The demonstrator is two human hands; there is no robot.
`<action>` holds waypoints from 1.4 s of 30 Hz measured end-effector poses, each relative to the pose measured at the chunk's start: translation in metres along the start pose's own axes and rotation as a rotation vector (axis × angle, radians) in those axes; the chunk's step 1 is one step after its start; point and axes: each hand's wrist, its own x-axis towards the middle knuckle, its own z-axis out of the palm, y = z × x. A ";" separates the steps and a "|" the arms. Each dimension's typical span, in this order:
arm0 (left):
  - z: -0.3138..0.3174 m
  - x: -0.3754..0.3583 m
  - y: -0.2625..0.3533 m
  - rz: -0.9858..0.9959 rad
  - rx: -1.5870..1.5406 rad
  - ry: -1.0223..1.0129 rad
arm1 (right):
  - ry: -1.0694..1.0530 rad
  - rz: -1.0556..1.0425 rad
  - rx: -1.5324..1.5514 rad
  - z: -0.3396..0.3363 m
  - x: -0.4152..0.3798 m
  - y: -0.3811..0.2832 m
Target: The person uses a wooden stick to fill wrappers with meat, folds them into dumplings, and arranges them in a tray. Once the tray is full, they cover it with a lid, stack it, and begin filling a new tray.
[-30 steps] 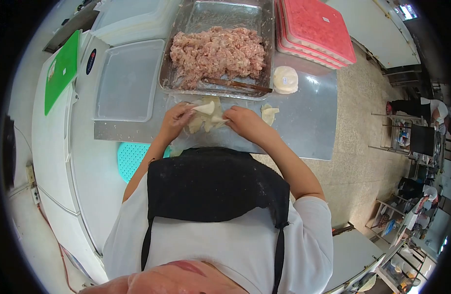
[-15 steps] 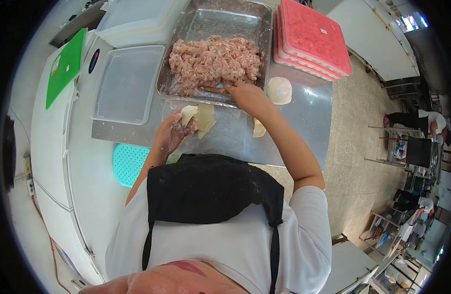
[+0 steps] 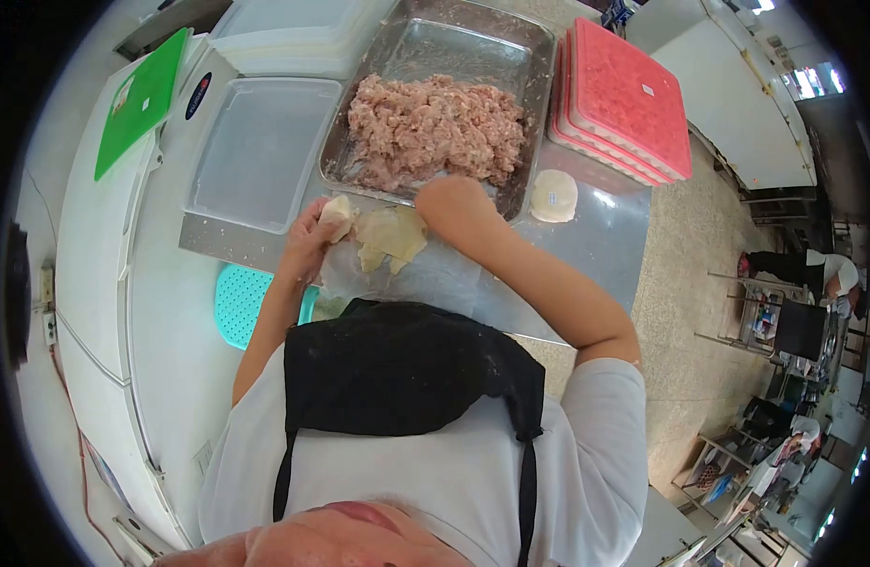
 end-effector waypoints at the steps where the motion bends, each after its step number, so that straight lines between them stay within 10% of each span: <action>1: -0.002 0.000 0.006 0.002 -0.001 0.005 | -0.069 -0.034 -0.040 -0.010 -0.004 0.004; 3: -0.004 0.000 0.018 0.235 0.763 0.058 | -0.141 -0.071 -0.080 -0.028 0.000 0.016; 7: -0.020 0.007 0.020 0.692 1.122 0.226 | -0.116 0.028 -0.044 -0.013 0.019 0.018; 12: -0.029 0.021 0.052 0.160 0.066 0.181 | -0.219 0.078 -0.065 -0.029 0.005 -0.001; 19: -0.011 0.046 0.061 0.252 0.378 0.051 | -0.170 0.104 -0.073 -0.014 0.020 -0.009; 21: -0.005 0.048 0.061 0.098 -0.144 0.032 | -0.165 0.109 -0.040 -0.019 0.015 -0.003; 30: -0.047 0.053 0.080 0.057 -0.638 -0.078 | -0.053 0.165 0.154 0.031 0.030 -0.015; 34: -0.031 0.053 0.090 -0.018 -0.755 -0.107 | -0.041 0.324 0.594 0.022 0.002 0.003; 37: -0.015 0.063 0.074 0.065 -0.268 0.180 | 0.126 0.428 0.837 0.006 -0.010 0.002; 42: 0.035 0.077 0.065 0.025 -0.640 0.069 | 0.296 0.566 0.868 -0.031 -0.008 -0.003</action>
